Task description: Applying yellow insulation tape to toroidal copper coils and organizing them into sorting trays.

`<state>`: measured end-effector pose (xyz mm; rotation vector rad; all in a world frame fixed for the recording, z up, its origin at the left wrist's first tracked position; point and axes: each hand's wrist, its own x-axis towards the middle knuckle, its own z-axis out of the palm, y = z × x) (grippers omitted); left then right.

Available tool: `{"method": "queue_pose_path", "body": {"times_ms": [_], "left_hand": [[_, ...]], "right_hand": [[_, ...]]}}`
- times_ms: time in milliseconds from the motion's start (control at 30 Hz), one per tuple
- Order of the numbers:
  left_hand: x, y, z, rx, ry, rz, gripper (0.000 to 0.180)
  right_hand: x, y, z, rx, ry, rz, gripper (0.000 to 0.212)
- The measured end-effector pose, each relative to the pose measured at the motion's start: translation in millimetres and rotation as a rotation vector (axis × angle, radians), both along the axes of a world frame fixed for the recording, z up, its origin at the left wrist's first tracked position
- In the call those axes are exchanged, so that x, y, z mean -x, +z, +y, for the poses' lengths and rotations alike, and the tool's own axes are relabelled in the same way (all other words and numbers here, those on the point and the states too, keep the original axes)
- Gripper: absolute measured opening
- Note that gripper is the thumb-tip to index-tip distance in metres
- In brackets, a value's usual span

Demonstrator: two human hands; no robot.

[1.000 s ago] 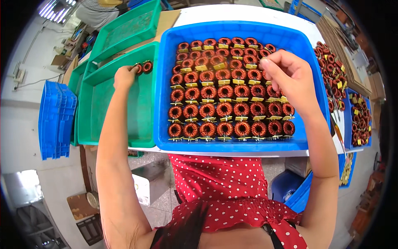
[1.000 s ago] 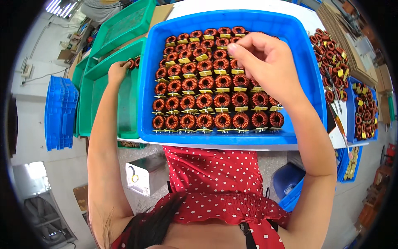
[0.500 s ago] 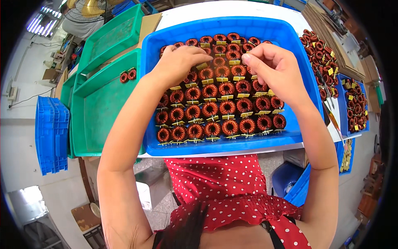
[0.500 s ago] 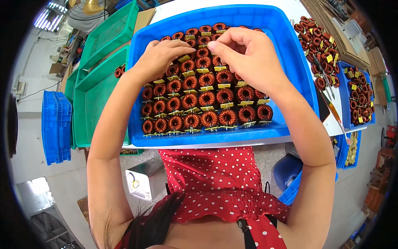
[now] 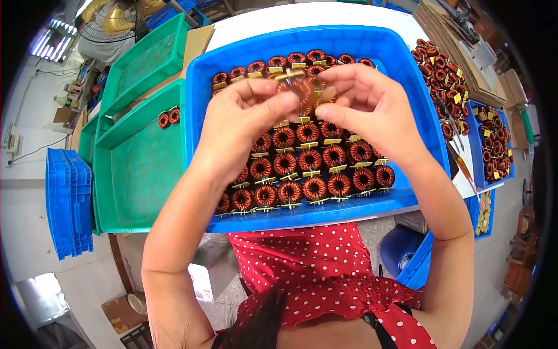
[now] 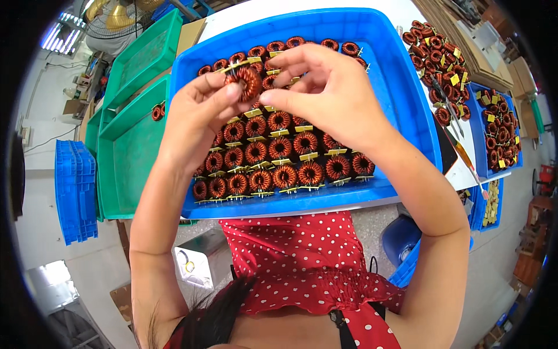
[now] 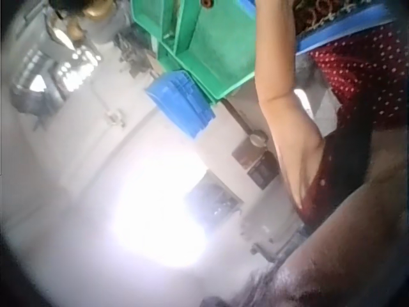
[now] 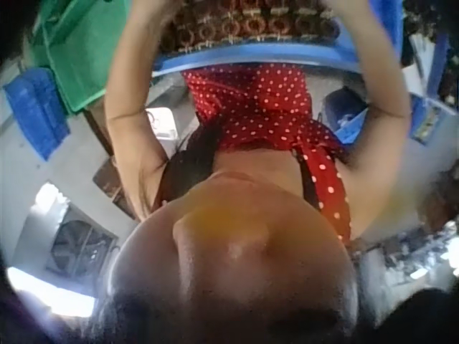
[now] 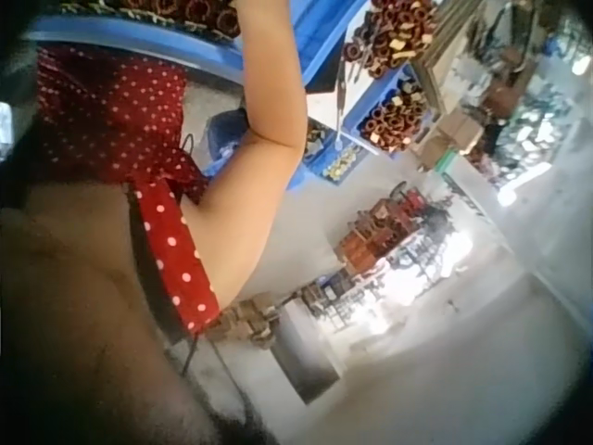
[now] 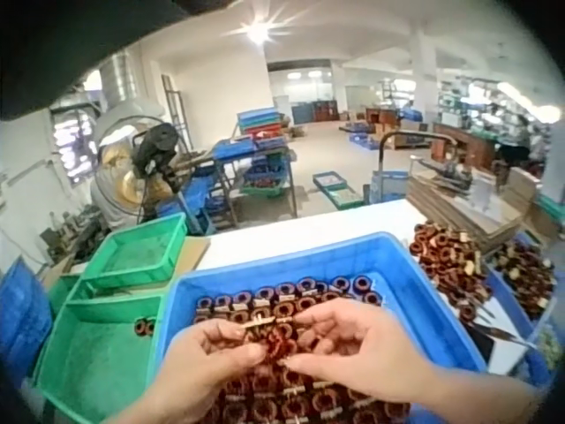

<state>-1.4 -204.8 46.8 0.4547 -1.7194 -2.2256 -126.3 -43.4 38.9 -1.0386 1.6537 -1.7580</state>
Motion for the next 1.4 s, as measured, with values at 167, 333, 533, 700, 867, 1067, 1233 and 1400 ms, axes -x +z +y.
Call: {"method": "queue_pose_path", "body": {"times_ms": [167,333,533,700,867,1067,1233,1400], "left_hand": [[-12.6,3.8,22.6,-0.091,0.048,0.027,0.029],[-22.5,-1.7,31.5,-0.037,0.108,0.176,0.031],[-28.0,-8.6,30.8,-0.074,0.021,0.300,0.037],[-24.4,-12.3,26.2,-0.057,-0.150,0.352,0.054],[-26.4,-5.9,27.3,-0.081,-0.181,0.218,0.057],[-29.0,3.0,30.5,-0.400,-0.180,0.157,0.061],[-29.2,3.2,31.0,-0.401,-0.182,0.089,0.064],[-30.9,-0.1,33.4,-0.380,-0.170,0.128,0.058]], "right_hand": [[-5.5,7.7,6.2,0.001,0.160,-0.199,0.031],[-10.7,10.5,11.2,0.064,0.204,-0.215,0.033],[-17.2,6.4,10.5,0.218,0.149,0.191,0.033],[-14.9,7.9,7.6,0.340,0.035,0.658,0.031],[-19.0,9.0,5.5,0.368,0.022,0.731,0.031],[-10.4,11.4,12.3,0.359,0.106,0.636,0.039],[-4.6,11.7,15.8,0.220,-0.015,0.429,0.007],[-5.3,9.0,13.6,0.151,-0.052,0.260,0.004]]}}
